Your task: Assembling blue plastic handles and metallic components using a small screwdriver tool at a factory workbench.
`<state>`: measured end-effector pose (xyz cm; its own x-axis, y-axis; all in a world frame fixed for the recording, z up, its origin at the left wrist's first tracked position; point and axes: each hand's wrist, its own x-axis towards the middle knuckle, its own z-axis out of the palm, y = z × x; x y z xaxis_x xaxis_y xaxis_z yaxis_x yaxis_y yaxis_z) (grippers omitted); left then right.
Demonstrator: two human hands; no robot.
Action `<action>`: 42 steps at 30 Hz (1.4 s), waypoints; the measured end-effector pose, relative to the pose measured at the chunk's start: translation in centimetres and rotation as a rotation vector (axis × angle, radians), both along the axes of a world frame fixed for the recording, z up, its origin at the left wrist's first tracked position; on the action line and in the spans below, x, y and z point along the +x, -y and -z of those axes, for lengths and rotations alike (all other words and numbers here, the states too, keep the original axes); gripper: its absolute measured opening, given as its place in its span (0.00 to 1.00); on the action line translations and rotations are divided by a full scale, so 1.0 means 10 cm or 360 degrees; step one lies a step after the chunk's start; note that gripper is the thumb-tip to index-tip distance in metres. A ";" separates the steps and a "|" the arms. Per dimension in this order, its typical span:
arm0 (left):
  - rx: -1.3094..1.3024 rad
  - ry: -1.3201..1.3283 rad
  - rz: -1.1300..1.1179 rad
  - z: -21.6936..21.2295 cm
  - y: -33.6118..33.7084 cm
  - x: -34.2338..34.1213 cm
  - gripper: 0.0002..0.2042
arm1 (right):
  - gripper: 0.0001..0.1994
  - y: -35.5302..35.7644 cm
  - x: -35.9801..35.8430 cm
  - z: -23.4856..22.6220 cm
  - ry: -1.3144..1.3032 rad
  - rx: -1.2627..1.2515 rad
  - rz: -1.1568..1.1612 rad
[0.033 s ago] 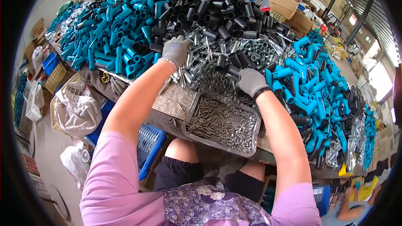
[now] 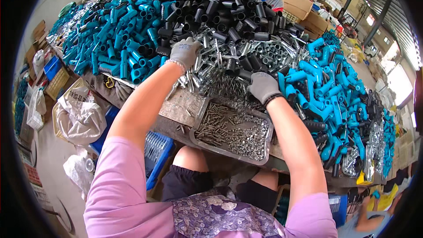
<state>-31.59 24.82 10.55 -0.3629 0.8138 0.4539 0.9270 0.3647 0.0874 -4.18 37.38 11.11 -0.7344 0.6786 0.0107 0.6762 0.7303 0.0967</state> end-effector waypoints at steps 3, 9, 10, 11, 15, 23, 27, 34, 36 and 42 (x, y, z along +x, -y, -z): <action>-0.0298 -0.0134 0.0059 -0.01 -0.08 -0.02 0.12 | 0.17 -0.03 -0.01 0.14 -0.0230 -0.0048 0.0160; -0.0282 -0.0302 0.0060 0.06 0.02 -0.02 0.16 | 0.16 -0.11 -0.08 0.28 -0.0114 -0.0158 0.0213; -0.0350 -0.0353 0.0029 0.05 0.02 -0.02 0.15 | 0.16 -0.10 -0.04 0.28 -0.0092 -0.0192 0.0213; -0.0385 -0.0401 0.0049 0.00 0.01 -0.03 0.14 | 0.16 -0.06 0.00 0.27 -0.0280 -0.0081 0.0133; 0.0561 -0.0228 0.0272 -0.14 0.11 0.18 0.08 | 0.13 0.23 0.29 0.12 -0.1045 0.0006 0.0032; 0.0461 0.1508 0.1285 0.39 1.95 1.97 0.15 | 0.13 1.78 1.43 -0.03 -0.1438 -0.0477 -0.0918; -0.0089 0.1396 0.1086 0.81 2.56 2.42 0.18 | 0.20 2.48 1.68 0.13 -0.0501 -0.0114 -0.0924; -0.0123 0.2597 0.1540 1.53 2.69 2.72 0.20 | 0.19 2.78 1.23 0.22 -0.1214 -0.1165 -0.1481; -0.0116 0.2279 0.1421 1.63 2.71 2.82 0.19 | 0.14 2.55 0.93 0.18 -0.1365 -0.0709 -0.1245; -0.0455 0.1842 0.1530 1.57 2.77 2.91 0.17 | 0.19 1.88 -0.70 0.03 -0.0200 0.0066 -0.1011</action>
<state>-2.53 -2.87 -5.12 0.3025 0.9485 0.0940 0.2897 -0.1854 0.9390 -11.22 18.62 10.80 -0.9841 0.1096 0.1398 0.1218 0.9892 0.0818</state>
